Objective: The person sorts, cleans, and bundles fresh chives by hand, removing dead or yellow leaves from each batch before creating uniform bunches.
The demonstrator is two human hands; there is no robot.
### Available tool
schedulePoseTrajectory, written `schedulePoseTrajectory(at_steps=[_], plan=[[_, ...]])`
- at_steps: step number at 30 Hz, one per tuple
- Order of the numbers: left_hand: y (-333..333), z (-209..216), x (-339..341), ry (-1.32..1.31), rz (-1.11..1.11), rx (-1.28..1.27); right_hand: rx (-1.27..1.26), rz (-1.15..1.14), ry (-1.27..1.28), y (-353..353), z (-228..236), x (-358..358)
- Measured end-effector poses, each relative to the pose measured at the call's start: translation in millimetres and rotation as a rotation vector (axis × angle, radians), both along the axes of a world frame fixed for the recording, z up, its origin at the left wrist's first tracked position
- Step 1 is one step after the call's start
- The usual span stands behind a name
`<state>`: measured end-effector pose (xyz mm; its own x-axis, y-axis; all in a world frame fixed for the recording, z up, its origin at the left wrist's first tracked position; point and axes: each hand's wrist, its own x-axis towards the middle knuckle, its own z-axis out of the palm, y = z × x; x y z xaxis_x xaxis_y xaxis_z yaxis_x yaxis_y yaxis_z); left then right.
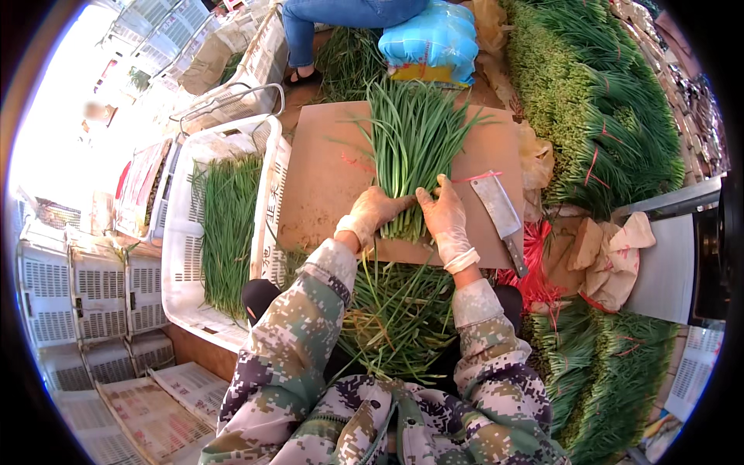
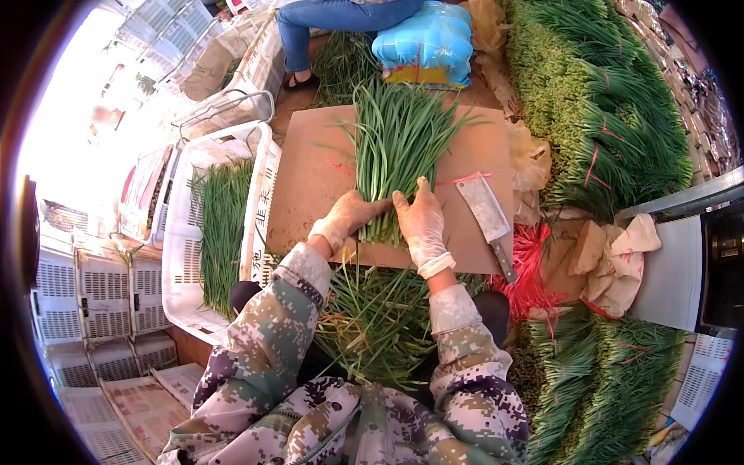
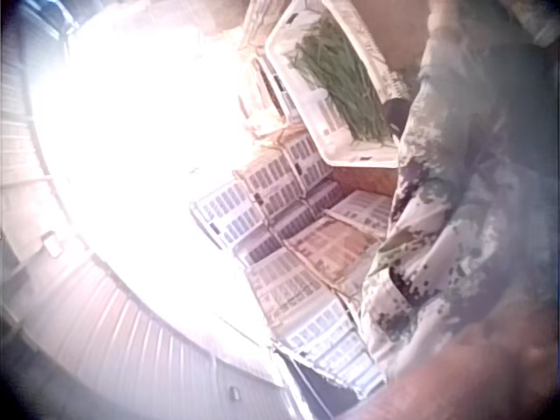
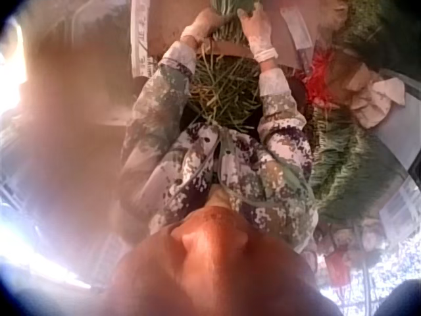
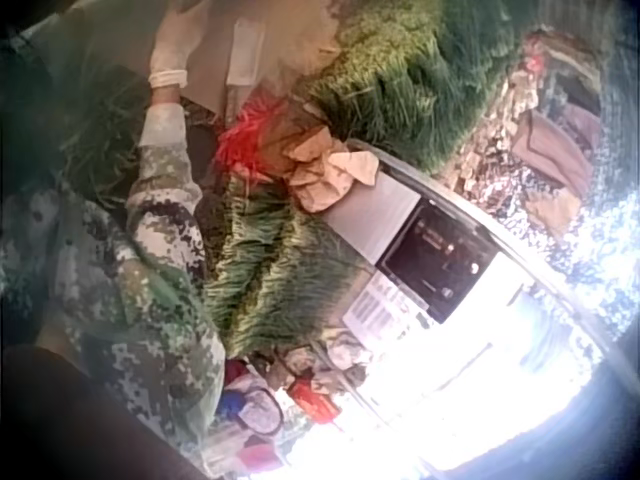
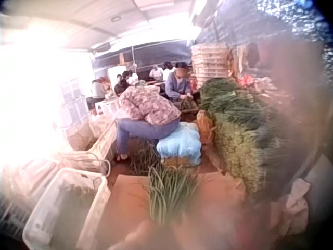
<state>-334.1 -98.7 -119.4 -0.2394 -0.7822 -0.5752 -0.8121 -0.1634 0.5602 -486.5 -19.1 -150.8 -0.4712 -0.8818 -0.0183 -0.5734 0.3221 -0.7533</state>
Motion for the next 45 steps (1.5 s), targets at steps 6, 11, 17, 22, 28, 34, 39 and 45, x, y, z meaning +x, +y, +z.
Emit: schedulePoseTrajectory(at_steps=[6,11,17,22,28,34,39,45], plan=[[-9,25,29,-0.177,-0.004,-0.395,-0.019,-0.086,-0.016,20,0,-24],[-1,19,8,-0.169,-0.099,-0.357,-0.076,-0.048,0.015,25,4,-21],[5,-5,10,-0.093,-0.065,-0.462,-0.229,0.119,0.395,-5,27,21],[-7,-4,27,-0.126,-0.072,-0.463,0.07,0.047,0.358,1,3,8],[-6,-30,29,-0.109,0.027,-0.544,0.052,-0.062,0.192,8,-30,-10],[-1,-38,28,-0.102,0.045,-0.538,0.09,-0.017,0.23,8,-27,-21],[-4,-18,28,-0.235,-0.043,-0.457,0.033,-0.026,0.407,10,-10,-34],[2,-6,15,-0.236,0.001,-0.737,-0.218,0.008,0.347,-28,8,-52]])
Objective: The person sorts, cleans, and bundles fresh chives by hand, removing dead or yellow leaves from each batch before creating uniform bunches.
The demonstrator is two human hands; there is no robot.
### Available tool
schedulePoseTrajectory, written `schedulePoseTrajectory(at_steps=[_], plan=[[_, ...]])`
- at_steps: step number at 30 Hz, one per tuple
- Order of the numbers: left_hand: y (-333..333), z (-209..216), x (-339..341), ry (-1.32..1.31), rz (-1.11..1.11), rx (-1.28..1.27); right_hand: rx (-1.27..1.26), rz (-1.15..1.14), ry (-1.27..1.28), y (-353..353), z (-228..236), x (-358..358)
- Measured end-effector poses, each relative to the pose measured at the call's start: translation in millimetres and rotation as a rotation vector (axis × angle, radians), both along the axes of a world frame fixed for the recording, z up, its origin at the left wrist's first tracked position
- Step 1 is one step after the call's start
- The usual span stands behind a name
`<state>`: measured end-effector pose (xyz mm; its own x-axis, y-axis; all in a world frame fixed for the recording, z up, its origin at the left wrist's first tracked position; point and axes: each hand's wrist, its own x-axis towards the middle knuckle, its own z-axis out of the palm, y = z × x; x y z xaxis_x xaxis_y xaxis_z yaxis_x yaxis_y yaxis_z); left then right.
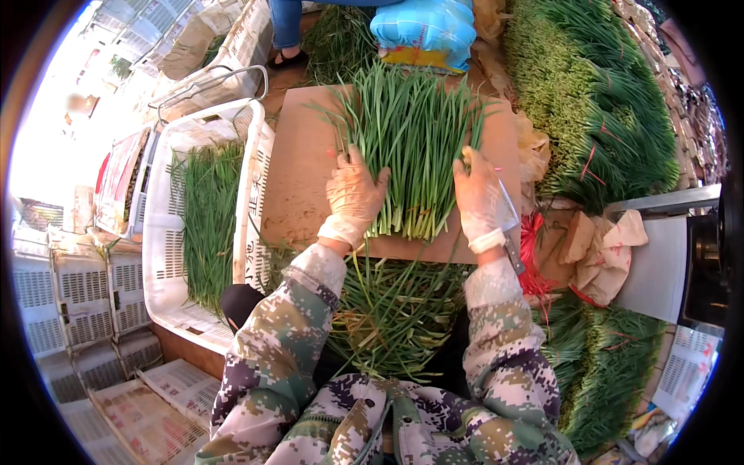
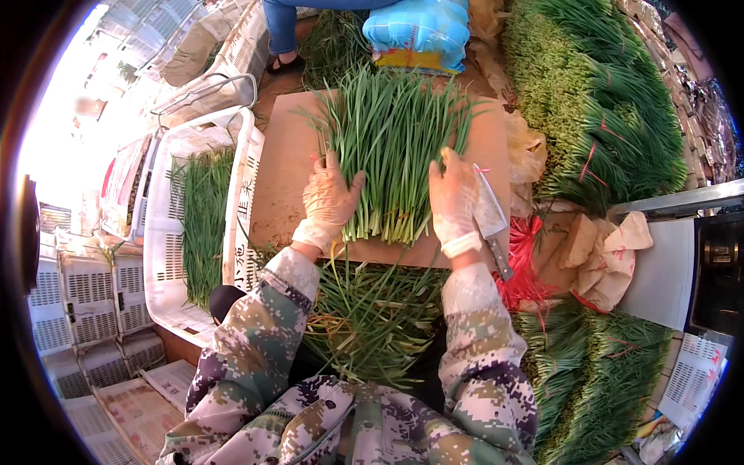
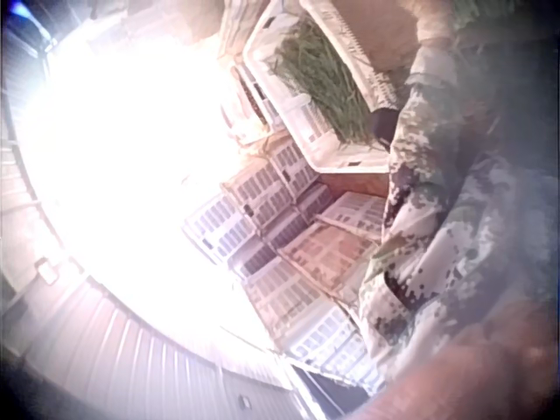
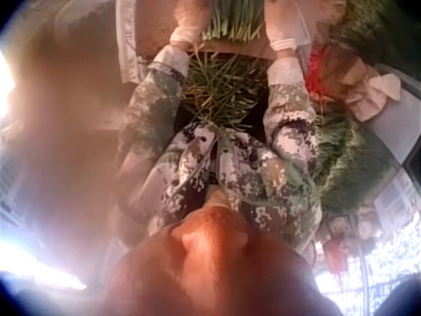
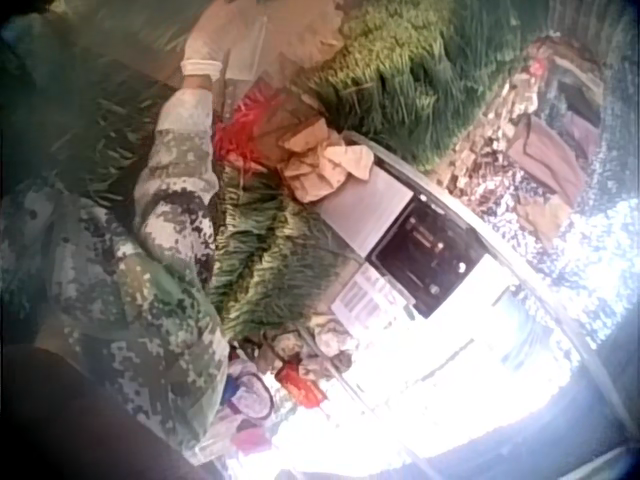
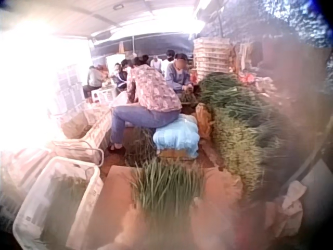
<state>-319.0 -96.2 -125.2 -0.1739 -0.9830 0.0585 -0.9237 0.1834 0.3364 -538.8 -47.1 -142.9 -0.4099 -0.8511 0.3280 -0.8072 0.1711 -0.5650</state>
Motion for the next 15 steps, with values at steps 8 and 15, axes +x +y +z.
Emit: schedulePoseTrajectory(at_steps=[8,15], plan=[[28,-46,-54,-0.101,0.08,0.023,0.513,0.151,0.332,-110,19,-11],[26,-49,-53,-0.077,0.057,0.03,0.551,0.23,0.506,-143,-23,-17]])
